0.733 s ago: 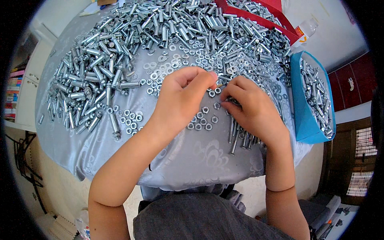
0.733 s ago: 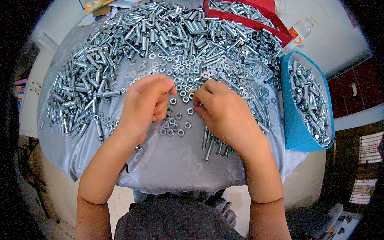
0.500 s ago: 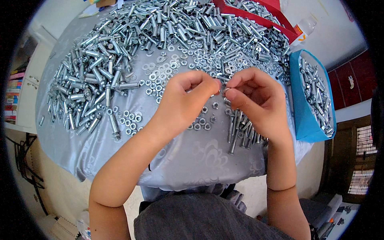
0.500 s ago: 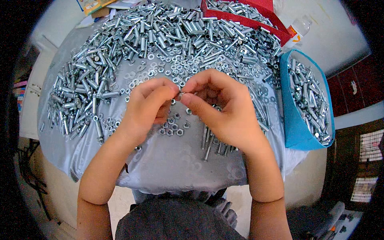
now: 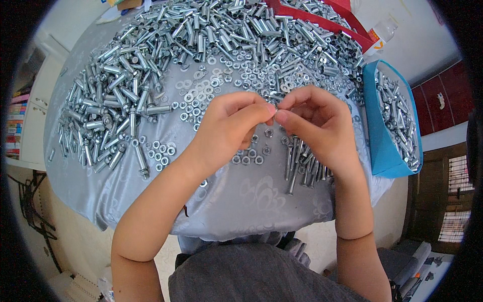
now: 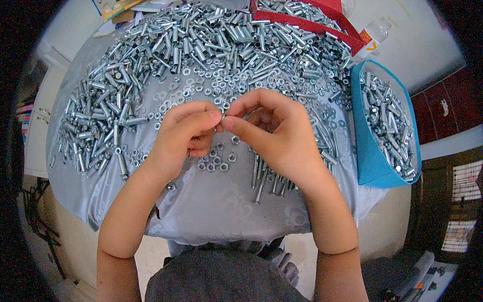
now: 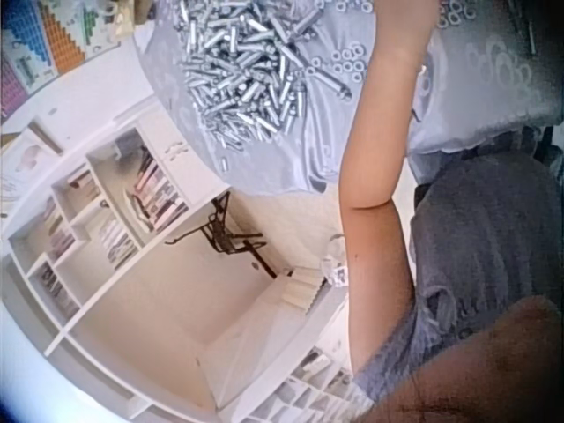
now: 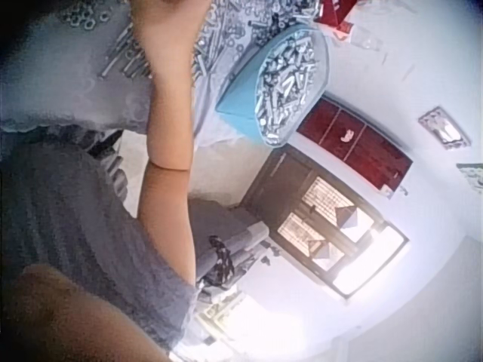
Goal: The person repeatedly picks up bolts, washers, and nuts from a table covered in hardware. They thread the washers and nuts onto the bolts by hand, tightening them to form complete fastener assemblies. The person places the finished assemblies into a blue container on the right side of the table.
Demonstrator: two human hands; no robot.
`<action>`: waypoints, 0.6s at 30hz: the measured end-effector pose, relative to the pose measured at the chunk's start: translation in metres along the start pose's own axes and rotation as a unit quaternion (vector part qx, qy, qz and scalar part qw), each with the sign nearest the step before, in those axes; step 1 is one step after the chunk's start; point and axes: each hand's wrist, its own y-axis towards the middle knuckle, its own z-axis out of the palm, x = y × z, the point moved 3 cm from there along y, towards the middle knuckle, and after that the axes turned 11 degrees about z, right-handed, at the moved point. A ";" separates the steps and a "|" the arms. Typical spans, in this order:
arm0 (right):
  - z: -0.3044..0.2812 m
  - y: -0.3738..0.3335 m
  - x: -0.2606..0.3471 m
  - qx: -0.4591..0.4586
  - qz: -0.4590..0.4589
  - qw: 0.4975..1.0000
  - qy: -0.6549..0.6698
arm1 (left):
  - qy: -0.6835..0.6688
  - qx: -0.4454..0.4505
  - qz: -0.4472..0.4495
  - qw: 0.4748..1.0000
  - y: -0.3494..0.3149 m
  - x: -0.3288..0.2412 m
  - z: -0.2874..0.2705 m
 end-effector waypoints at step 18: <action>0.004 0.000 -0.003 -0.020 -0.099 0.989 -0.105 | -0.034 0.028 -0.020 0.999 -0.001 0.003 -0.003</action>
